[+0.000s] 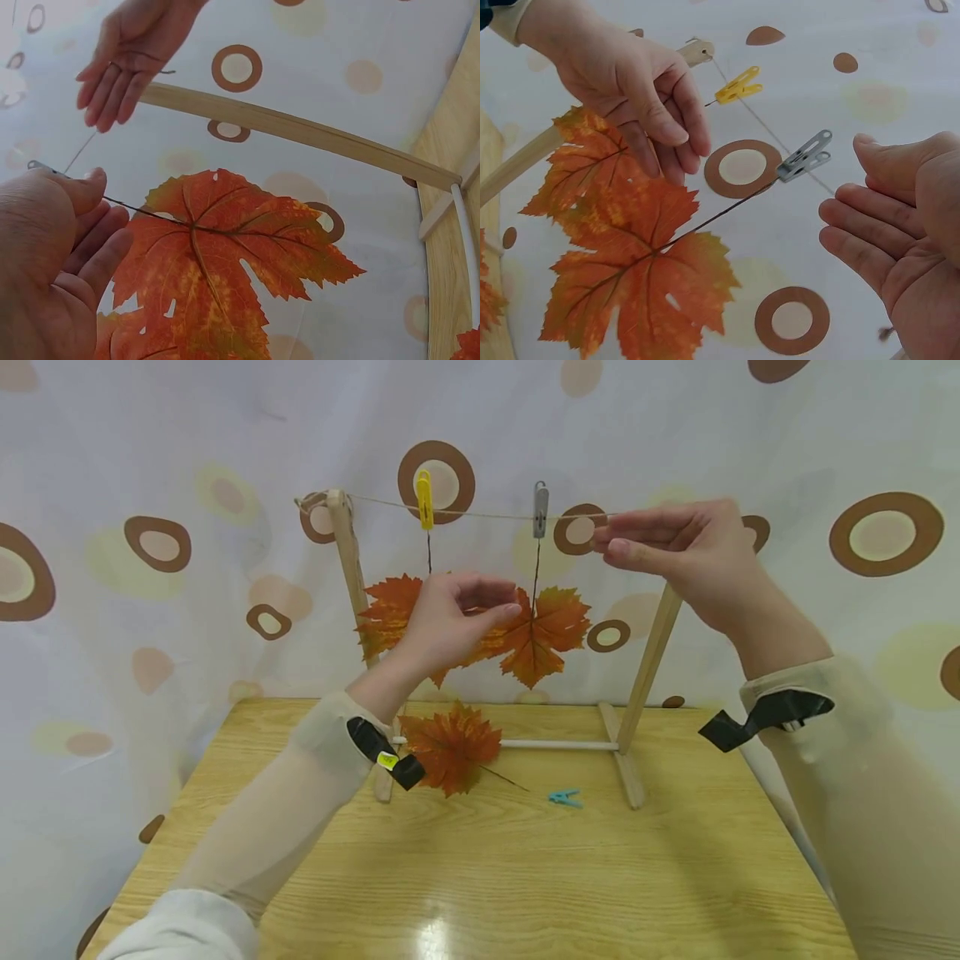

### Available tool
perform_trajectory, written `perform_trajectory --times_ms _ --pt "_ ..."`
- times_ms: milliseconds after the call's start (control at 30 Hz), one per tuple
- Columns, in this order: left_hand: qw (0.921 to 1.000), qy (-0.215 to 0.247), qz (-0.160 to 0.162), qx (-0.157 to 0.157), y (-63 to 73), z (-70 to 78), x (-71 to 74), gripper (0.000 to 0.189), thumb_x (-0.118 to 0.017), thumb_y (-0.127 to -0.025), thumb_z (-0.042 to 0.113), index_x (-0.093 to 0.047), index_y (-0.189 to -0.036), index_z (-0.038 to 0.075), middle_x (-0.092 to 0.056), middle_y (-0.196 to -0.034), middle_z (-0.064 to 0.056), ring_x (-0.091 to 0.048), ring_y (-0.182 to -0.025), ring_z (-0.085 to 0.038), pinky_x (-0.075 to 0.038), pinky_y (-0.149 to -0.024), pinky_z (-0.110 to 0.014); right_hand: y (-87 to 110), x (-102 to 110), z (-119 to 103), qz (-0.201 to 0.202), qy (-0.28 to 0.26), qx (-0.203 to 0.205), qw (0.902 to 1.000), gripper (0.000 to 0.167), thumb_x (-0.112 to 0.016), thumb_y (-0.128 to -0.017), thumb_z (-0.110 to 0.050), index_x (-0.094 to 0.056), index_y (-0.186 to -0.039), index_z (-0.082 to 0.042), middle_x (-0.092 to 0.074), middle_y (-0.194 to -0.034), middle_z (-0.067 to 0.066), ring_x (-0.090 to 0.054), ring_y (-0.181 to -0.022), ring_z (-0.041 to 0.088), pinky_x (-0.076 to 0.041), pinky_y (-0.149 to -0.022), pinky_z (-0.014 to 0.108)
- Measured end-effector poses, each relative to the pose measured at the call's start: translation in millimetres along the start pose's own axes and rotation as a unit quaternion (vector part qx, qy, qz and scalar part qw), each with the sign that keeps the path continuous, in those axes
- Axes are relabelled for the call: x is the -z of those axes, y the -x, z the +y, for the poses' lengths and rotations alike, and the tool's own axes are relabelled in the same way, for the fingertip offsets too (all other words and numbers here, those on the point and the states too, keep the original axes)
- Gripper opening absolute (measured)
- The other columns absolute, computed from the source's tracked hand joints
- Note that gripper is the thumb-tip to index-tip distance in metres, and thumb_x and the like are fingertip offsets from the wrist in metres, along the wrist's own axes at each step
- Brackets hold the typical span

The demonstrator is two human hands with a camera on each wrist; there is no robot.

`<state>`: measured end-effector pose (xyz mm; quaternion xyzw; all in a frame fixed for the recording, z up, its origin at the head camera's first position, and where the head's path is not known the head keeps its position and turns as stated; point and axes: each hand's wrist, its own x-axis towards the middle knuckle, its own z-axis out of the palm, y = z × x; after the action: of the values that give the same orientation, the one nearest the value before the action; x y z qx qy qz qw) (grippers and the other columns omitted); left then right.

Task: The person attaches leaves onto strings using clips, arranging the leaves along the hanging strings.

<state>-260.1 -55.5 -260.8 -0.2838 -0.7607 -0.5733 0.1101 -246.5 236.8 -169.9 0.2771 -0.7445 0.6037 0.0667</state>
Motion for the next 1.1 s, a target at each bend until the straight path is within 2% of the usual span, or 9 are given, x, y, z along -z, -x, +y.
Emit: perform_trajectory --times_ms 200,300,567,867,1100 --pt "0.9992 0.006 -0.038 0.011 11.3 -7.1 7.1 0.028 -0.081 -0.097 0.015 -0.078 -0.122 0.004 -0.078 -0.111 -0.002 -0.074 -0.102 -0.014 -0.060 -0.090 -0.032 16.7 1.8 16.1 -0.009 -0.001 -0.024 0.9997 0.030 -0.080 -0.093 0.002 -0.074 -0.121 0.010 -0.078 -0.112 0.015 -0.077 -0.105 0.023 -0.054 -0.099 0.023" --pt "0.9982 0.008 -0.057 0.017 17.7 -12.8 11.8 0.030 -0.081 -0.097 0.015 -0.077 -0.124 0.003 -0.078 -0.114 -0.003 -0.074 -0.104 -0.015 -0.060 -0.090 -0.033 23.8 2.4 22.2 -0.013 0.002 -0.019 0.9997 0.029 -0.080 -0.093 0.003 -0.073 -0.120 0.012 -0.078 -0.111 0.016 -0.077 -0.104 0.025 -0.055 -0.097 0.024" --pt "0.9944 0.004 -0.101 0.033 31.3 -24.7 20.4 0.032 -0.081 -0.097 0.017 -0.076 -0.127 0.006 -0.076 -0.119 -0.005 -0.073 -0.107 -0.016 -0.059 -0.093 -0.035 44.1 2.0 37.5 -0.020 0.039 -0.031 0.9986 0.029 -0.079 -0.094 0.001 -0.074 -0.122 0.010 -0.078 -0.112 0.015 -0.077 -0.103 0.021 -0.057 -0.095 0.024" --pt "0.9883 -0.017 -0.145 0.045 43.2 -43.2 18.8 0.034 -0.082 -0.097 0.023 -0.077 -0.127 0.008 -0.077 -0.115 0.002 -0.074 -0.104 -0.014 -0.060 -0.092 -0.034 65.2 -1.4 62.4 -0.027 0.027 -0.040 0.9985 0.031 -0.078 -0.095 0.002 -0.073 -0.124 0.010 -0.077 -0.113 0.018 -0.077 -0.103 0.023 -0.059 -0.092 0.027" --pt "0.9838 0.011 -0.167 0.063 50.0 -57.0 10.8 0.031 -0.081 -0.097 0.020 -0.078 -0.126 0.011 -0.076 -0.117 0.001 -0.074 -0.106 -0.015 -0.061 -0.090 -0.035 78.5 -5.5 84.2 -0.047 0.033 -0.059 0.9966 0.031 -0.078 -0.095 0.002 -0.073 -0.126 0.009 -0.077 -0.116 0.017 -0.076 -0.106 0.023 -0.059 -0.093 0.028"
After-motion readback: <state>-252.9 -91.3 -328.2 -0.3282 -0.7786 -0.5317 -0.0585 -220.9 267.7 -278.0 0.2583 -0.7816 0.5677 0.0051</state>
